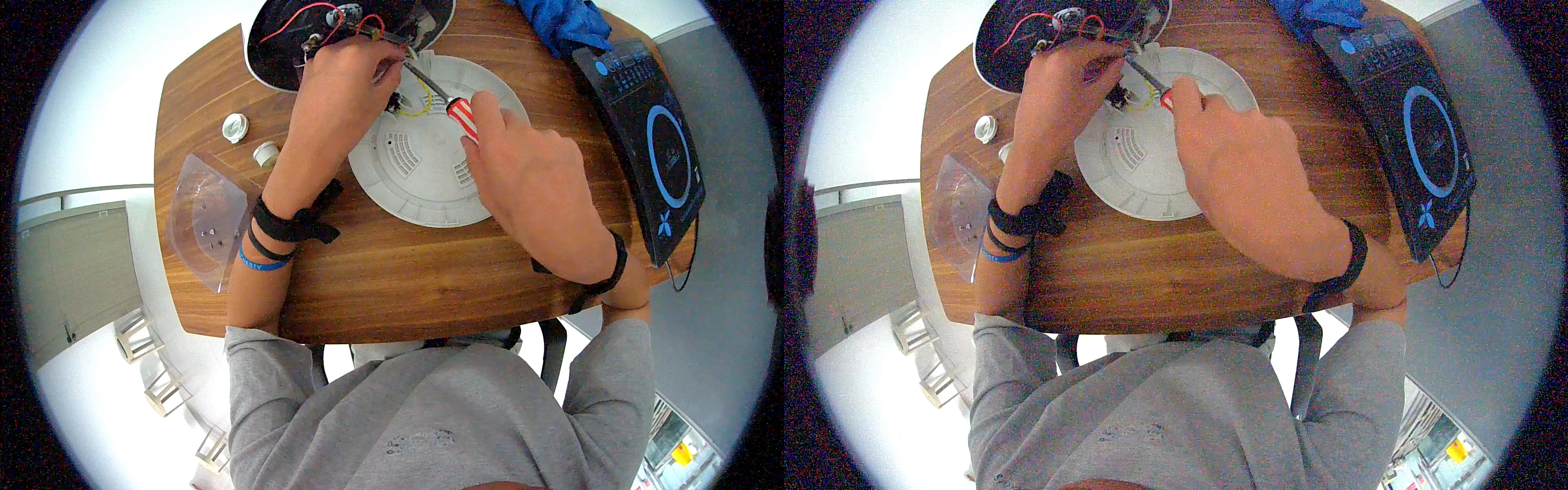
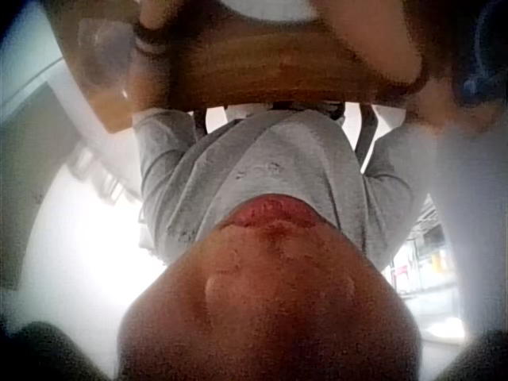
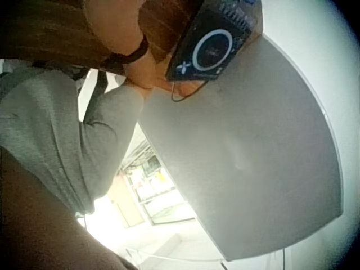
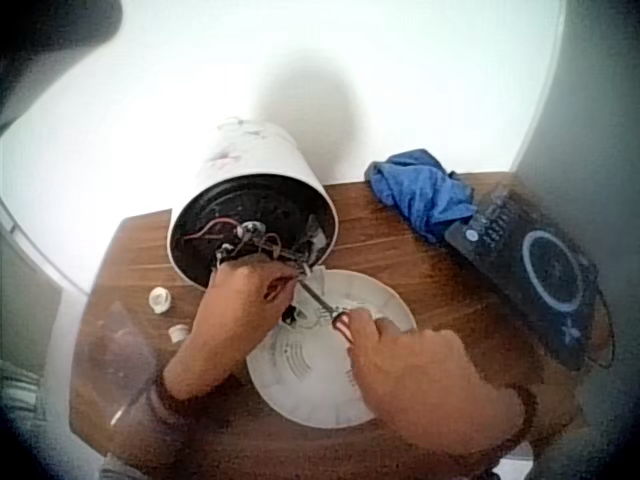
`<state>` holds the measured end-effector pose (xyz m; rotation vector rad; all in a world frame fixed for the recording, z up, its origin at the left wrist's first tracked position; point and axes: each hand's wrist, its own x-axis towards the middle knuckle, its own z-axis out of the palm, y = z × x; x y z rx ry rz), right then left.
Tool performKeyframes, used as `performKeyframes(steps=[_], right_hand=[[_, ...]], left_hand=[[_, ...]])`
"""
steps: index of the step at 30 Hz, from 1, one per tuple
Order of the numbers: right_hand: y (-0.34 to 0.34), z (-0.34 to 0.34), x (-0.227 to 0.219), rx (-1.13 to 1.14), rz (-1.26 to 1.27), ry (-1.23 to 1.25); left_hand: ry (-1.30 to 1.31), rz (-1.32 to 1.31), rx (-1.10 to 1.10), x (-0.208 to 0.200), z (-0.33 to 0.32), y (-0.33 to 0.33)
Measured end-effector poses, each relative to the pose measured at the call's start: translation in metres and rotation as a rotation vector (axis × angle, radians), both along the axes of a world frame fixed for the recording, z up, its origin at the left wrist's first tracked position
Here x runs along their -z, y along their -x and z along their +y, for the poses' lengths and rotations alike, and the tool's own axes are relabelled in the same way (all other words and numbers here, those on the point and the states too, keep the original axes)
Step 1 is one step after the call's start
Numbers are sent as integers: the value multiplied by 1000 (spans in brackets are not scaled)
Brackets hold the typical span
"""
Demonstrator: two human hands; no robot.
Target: The person assembles a white rice cooker by connecting internal wires, securing a base plate with a screwdriver, and snapping the main body onto the base. The person handles the cooker body, base plate, wires, and a screwdriver.
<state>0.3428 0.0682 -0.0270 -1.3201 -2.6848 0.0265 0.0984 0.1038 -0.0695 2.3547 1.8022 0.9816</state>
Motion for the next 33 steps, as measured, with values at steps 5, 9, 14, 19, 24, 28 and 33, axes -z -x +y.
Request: performKeyframes(steps=[5, 9, 14, 19, 24, 28, 33], right_hand=[[2, 0, -2, 9, 5, 133], [0, 3, 4, -9, 108, 83], [-3, 5, 1, -100, 132, -20], [-1, 0, 3, -17, 11, 65], [-5, 5, 2, -75, 61, 33], [-5, 6, 1, -119, 203, -45], [-6, 11, -1, -56, 48, -97]], left_hand=[[22, -15, -6, -1, -3, 0], [0, -22, 1, -3, -3, -2], [11, -17, -7, -2, -3, -1], [26, 5, -15, -3, -2, -1], [27, 11, -30, -3, -4, -2], [31, -5, -33, -3, -4, -1], [16, 1, -25, -3, -4, -1]])
